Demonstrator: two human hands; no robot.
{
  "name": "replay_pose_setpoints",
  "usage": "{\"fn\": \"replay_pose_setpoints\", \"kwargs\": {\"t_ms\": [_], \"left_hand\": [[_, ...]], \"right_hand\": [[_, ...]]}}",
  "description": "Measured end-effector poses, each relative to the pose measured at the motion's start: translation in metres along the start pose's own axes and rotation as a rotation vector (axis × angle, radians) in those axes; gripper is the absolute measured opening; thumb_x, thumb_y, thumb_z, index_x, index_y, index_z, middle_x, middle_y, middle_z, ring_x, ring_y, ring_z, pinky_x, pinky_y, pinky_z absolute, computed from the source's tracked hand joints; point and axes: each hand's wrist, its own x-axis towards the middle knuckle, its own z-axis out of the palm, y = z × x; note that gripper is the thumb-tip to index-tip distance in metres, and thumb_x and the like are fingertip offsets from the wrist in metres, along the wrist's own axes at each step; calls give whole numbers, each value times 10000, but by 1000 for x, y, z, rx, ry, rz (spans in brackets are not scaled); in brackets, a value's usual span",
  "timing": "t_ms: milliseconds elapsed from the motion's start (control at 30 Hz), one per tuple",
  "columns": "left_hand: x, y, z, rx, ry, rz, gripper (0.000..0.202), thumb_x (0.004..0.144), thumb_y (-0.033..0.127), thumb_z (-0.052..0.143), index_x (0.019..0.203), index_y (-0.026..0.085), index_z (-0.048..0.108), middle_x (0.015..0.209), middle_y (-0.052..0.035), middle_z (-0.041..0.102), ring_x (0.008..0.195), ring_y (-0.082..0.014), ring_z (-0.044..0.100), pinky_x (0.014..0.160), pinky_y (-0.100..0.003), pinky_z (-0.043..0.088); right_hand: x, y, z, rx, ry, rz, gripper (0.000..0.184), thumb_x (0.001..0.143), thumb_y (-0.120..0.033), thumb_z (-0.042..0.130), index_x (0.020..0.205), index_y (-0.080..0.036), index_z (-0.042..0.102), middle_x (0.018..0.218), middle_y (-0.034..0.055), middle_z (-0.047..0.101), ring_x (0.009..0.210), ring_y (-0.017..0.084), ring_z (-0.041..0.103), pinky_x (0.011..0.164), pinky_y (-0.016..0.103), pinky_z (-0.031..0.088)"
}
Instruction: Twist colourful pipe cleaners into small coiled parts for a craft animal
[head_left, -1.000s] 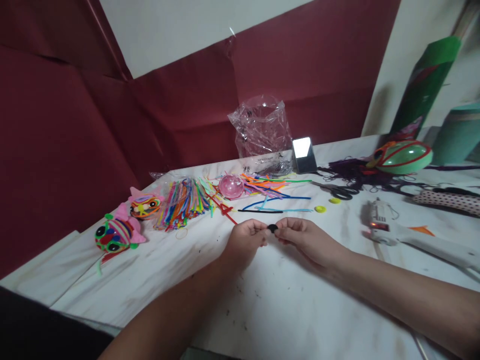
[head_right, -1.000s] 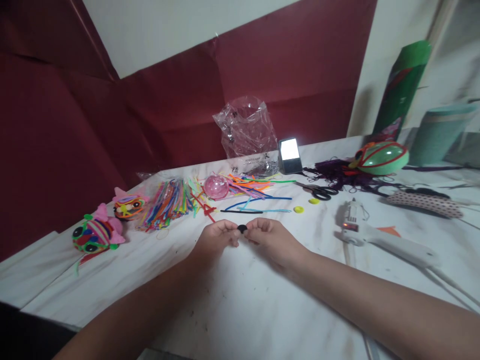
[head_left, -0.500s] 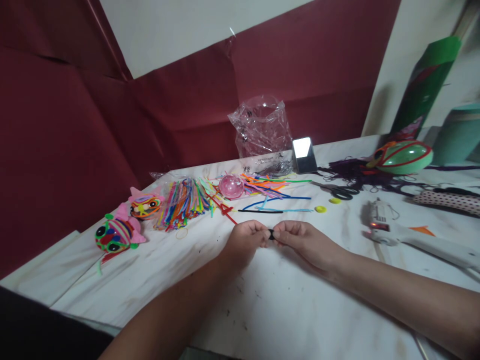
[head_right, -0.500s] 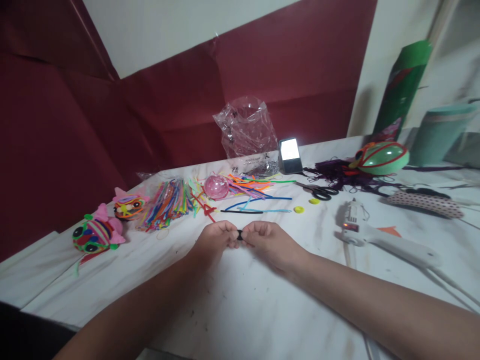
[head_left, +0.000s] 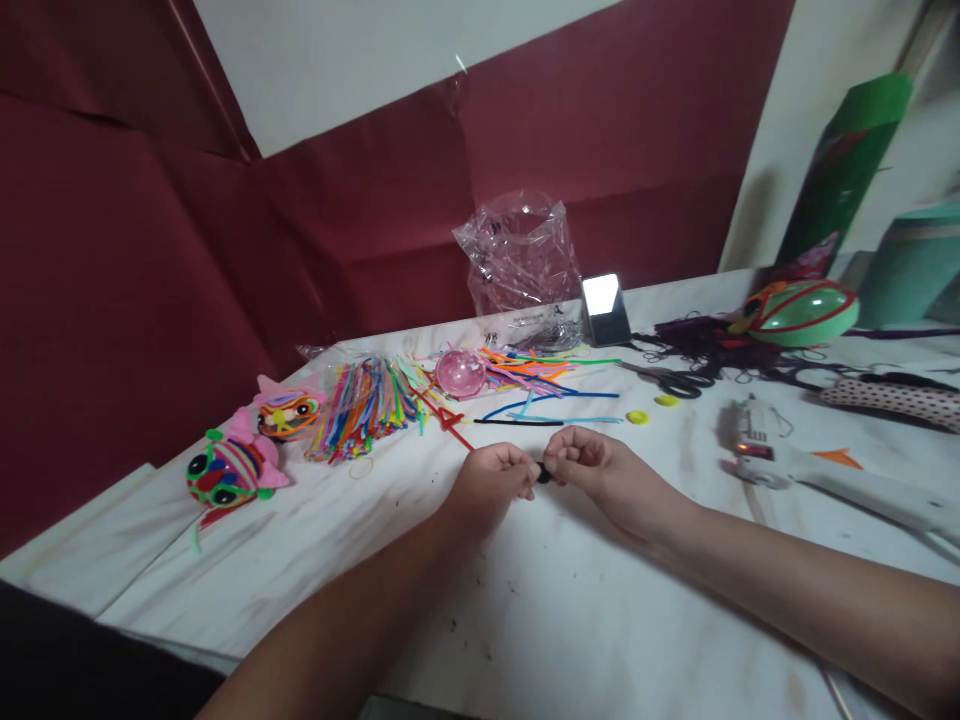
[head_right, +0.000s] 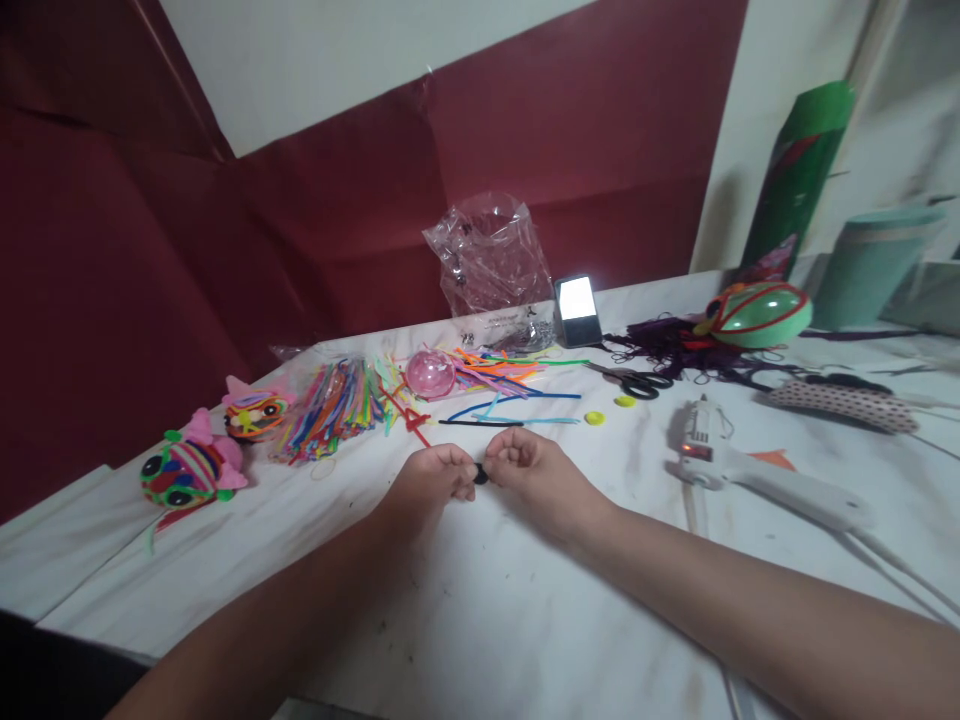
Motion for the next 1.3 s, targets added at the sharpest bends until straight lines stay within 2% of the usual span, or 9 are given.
{"fn": "replay_pose_setpoints", "kwargs": {"t_ms": [267,433,533,633,767,867,967,1033,1300], "left_hand": [[1,3,-2,42,-13,-17,67,540,197,579,548,146,535,398,46,475,395,-71,442,489,-228,358],[-1,2,-1,49,-45,-22,143,563,258,620,557,142,536,415,40,480,400,-67,437,493,-228,357],[-1,1,-2,9,-18,5,210,621,334,608,594,138,538,468,32,498,427,-73,462,512,-234,375],[1,-1,-4,-32,35,29,215,645,341,591,635,130,553,524,20,521,433,-69,463,504,-233,382],[5,-3,-6,-59,76,44,190,625,307,609,645,124,559,572,16,535,435,-62,459,489,-230,398],[7,-3,-7,-51,96,35,171,616,287,614,638,126,559,574,17,535,436,-60,454,479,-229,414],[7,-2,-6,-27,114,41,150,619,272,602,628,129,558,542,22,519,432,-63,446,468,-228,426],[6,0,-6,-12,113,51,139,619,262,596,616,130,554,519,26,506,431,-63,441,462,-222,425],[8,0,-6,90,105,58,128,620,255,589,590,142,538,459,37,483,422,-70,448,471,-220,431]], "right_hand": [[-5,-2,2,-35,-9,36,228,612,-290,660,723,-179,495,605,-36,523,564,92,454,547,235,330],[-3,-3,2,-13,-31,38,197,599,-260,654,701,-175,509,572,-43,519,535,84,447,538,229,334],[-1,-4,1,17,-6,26,217,586,-269,669,704,-172,516,575,-42,524,536,81,448,549,227,344],[2,-1,-1,-1,34,20,219,594,-278,665,719,-171,521,590,-35,536,535,78,443,536,223,337],[8,10,-10,-218,87,65,127,623,-260,606,659,-174,520,520,-40,517,467,79,415,483,225,306],[15,17,-21,-543,60,5,40,639,-210,547,611,-180,544,521,-20,550,480,103,445,500,239,324],[20,18,-32,-893,62,-92,114,656,-150,488,649,-186,596,586,2,589,541,126,483,535,239,343],[22,17,-38,-1054,71,-110,161,678,-132,454,686,-187,605,617,14,600,566,134,499,542,232,347],[31,13,-55,-1244,40,-118,171,693,-113,456,706,-189,609,679,48,626,597,151,516,539,226,322]]}}
